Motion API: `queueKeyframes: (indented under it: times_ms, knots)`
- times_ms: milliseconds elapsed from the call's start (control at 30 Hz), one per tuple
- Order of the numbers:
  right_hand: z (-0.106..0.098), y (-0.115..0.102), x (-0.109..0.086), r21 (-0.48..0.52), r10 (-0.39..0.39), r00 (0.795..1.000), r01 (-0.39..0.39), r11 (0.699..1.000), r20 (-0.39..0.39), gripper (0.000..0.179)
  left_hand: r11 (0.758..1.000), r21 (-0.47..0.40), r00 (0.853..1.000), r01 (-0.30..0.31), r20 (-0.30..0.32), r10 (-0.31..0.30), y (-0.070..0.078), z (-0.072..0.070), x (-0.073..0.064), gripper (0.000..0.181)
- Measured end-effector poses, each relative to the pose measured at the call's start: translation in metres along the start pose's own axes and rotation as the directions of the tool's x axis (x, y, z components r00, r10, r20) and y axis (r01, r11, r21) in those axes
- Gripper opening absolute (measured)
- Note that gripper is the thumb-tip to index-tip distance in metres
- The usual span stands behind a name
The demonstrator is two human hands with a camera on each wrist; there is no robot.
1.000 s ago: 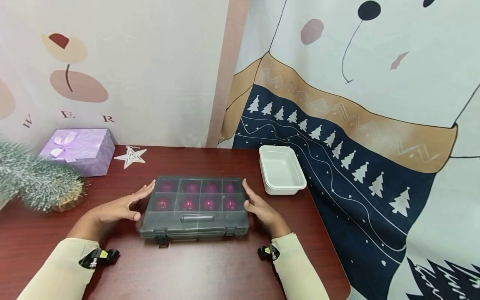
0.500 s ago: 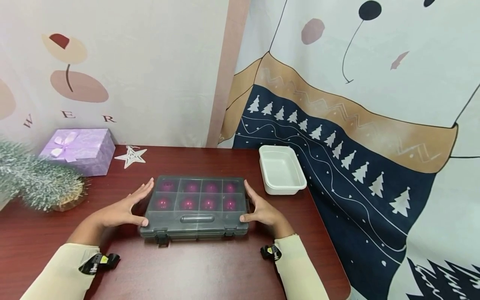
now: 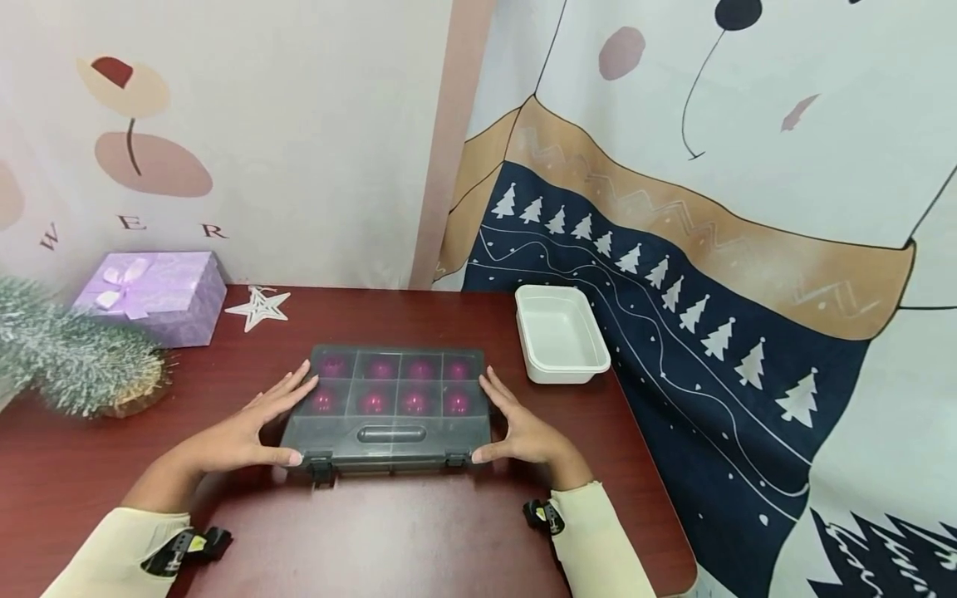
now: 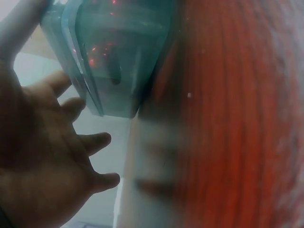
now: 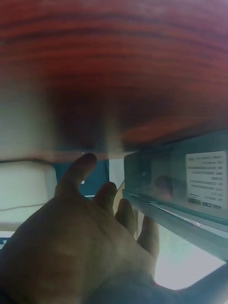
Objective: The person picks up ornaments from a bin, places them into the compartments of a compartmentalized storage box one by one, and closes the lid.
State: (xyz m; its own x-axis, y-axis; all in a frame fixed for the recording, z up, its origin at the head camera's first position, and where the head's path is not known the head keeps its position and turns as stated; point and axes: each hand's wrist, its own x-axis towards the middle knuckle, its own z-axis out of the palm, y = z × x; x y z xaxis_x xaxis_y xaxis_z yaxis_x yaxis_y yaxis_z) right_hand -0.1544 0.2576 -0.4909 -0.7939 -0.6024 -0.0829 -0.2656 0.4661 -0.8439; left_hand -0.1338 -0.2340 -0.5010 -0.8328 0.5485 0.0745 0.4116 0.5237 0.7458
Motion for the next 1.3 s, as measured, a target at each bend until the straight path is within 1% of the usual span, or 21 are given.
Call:
queueKeyframes:
  times_ms: [100, 233, 367, 467, 567, 667, 733, 767, 933, 1067, 1167, 1200, 1300]
  knots:
    - [0.003, 0.0, 0.002, -0.003, 0.002, 1.0, -0.002, 1.0, -0.029, 0.125, 1.0, 0.002, 1.0, -0.01, -0.024, 0.01, -0.003, 0.002, 0.002, 0.109]
    - [0.005, 0.002, 0.005, -0.026, -0.041, 0.995, 0.039, 0.999, -0.096, 0.109, 0.999, 0.024, 0.997, -0.021, -0.068, 0.023, -0.007, 0.005, 0.006, 0.106]
    - [0.009, 0.005, 0.008, -0.073, -0.094, 0.984, 0.084, 0.994, -0.154, 0.092, 0.998, 0.04, 0.993, -0.05, -0.107, 0.054, -0.009, 0.007, 0.006, 0.092]
    - [0.013, 0.007, 0.011, -0.105, -0.18, 0.967, 0.163, 0.981, -0.182, 0.075, 0.994, 0.048, 0.986, -0.095, -0.132, 0.1, -0.008, 0.009, 0.006, 0.078]
    - [0.017, 0.006, 0.014, -0.096, -0.253, 0.947, 0.238, 0.966, -0.197, 0.056, 0.988, 0.053, 0.979, -0.146, -0.138, 0.152, -0.007, 0.01, 0.007, 0.066]
    - [0.02, 0.006, 0.014, -0.065, -0.286, 0.935, 0.278, 0.958, -0.21, 0.04, 0.979, 0.057, 0.97, -0.194, -0.141, 0.2, -0.005, 0.012, 0.009, 0.058]
    - [0.022, 0.007, 0.014, -0.046, -0.291, 0.932, 0.288, 0.956, -0.215, 0.033, 0.977, 0.052, 0.967, -0.208, -0.142, 0.213, -0.005, 0.013, 0.011, 0.054]
    - [0.023, 0.008, 0.014, -0.042, -0.295, 0.931, 0.293, 0.955, -0.216, 0.03, 0.977, 0.048, 0.967, -0.21, -0.141, 0.214, -0.005, 0.014, 0.011, 0.053]
    - [0.026, 0.01, 0.015, -0.013, -0.271, 0.939, 0.275, 0.961, -0.213, 0.025, 0.975, 0.033, 0.963, -0.221, -0.151, 0.224, -0.007, 0.018, 0.012, 0.05]
    - [0.026, 0.01, 0.017, 0.016, -0.253, 0.942, 0.263, 0.965, -0.221, 0.024, 0.967, 0.044, 0.95, -0.249, -0.184, 0.253, -0.008, 0.02, 0.013, 0.046]
    - [0.026, 0.011, 0.017, 0.029, -0.253, 0.941, 0.266, 0.964, -0.225, 0.024, 0.963, 0.05, 0.944, -0.266, -0.19, 0.271, -0.009, 0.021, 0.013, 0.043]
    - [0.026, 0.011, 0.017, 0.03, -0.252, 0.941, 0.266, 0.964, -0.226, 0.024, 0.961, 0.053, 0.943, -0.27, -0.188, 0.276, -0.009, 0.021, 0.013, 0.042]
    - [0.029, 0.012, 0.018, 0.026, -0.255, 0.939, 0.268, 0.963, -0.231, 0.024, 0.962, 0.058, 0.947, -0.267, -0.171, 0.273, -0.008, 0.021, 0.013, 0.041]
